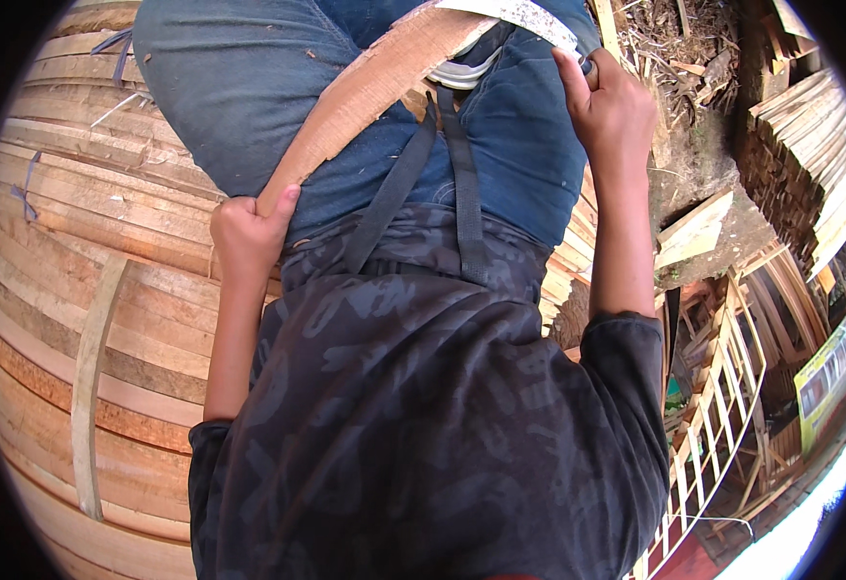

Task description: The person sits cross-legged on the ground and uses a curved knife to shave thin strips from a long wooden stick held against their lap. They repeatedly draw the blade along the stick to remove bark and smooth the surface, discarding the shavings onto the ground.

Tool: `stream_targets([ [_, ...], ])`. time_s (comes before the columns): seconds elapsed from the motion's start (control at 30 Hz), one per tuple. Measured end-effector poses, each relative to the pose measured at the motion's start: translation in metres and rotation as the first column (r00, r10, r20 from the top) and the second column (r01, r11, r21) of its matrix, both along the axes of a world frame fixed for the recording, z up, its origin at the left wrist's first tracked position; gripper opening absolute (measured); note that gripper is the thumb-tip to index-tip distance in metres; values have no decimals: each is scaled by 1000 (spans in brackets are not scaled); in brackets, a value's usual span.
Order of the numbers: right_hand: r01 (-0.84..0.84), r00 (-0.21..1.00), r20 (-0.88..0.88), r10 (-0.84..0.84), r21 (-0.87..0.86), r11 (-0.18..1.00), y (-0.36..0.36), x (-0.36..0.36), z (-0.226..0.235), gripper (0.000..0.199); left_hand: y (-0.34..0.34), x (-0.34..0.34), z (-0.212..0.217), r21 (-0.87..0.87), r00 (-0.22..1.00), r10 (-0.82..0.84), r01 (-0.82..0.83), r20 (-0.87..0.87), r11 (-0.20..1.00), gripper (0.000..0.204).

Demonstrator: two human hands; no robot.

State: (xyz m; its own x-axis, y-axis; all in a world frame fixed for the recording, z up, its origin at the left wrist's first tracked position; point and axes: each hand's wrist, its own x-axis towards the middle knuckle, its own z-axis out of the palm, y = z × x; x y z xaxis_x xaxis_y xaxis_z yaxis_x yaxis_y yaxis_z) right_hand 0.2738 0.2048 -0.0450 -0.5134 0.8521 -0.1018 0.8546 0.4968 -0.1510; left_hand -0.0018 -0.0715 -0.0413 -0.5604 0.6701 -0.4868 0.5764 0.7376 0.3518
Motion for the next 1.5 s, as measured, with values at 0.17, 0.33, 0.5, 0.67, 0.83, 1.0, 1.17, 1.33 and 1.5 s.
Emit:
stream_targets([
  [0.17, 188, 982, 20, -190, 73, 980, 33, 20, -8, 53, -1, -1, -1, -6, 1000, -15, 15, -17, 1000, 75],
  [0.33, 199, 961, 167, -221, 138, 970, 61, 51, -8, 57, 8, -1, 6, -49, 1000, -12, 12, 2, 999, 77],
  [0.5, 270, 953, 83, -291, 204, 941, 49, 38, 1, 63, 5, -3, 4, -39, 999, -4, 5, 34, 999, 78],
  [0.67, 303, 935, 123, -332, 209, 930, 40, 42, -10, 67, 12, -7, 10, -64, 997, -5, 10, 76, 998, 79],
  [0.83, 266, 963, -65, -261, 88, 960, 31, 27, -6, 59, 7, -9, 5, -49, 990, 20, -14, 142, 999, 80],
  [1.0, 97, 991, -84, -102, -59, 994, -11, 0, 27, 50, 4, -23, -1, -46, 941, 39, -25, 338, 999, 81],
  [1.17, 79, 989, -111, -96, -148, 986, -31, -5, 26, 46, 2, -29, -2, -60, 910, 34, -10, 412, 998, 77],
  [1.33, 54, 994, -86, -60, -73, 996, -27, -5, 24, 48, 3, -34, -3, -80, 871, 68, -34, 486, 996, 73],
  [1.5, 10, 999, -50, -7, 52, 999, -12, 2, 11, 53, 9, -31, 5, -82, 852, 87, -52, 517, 995, 68],
])
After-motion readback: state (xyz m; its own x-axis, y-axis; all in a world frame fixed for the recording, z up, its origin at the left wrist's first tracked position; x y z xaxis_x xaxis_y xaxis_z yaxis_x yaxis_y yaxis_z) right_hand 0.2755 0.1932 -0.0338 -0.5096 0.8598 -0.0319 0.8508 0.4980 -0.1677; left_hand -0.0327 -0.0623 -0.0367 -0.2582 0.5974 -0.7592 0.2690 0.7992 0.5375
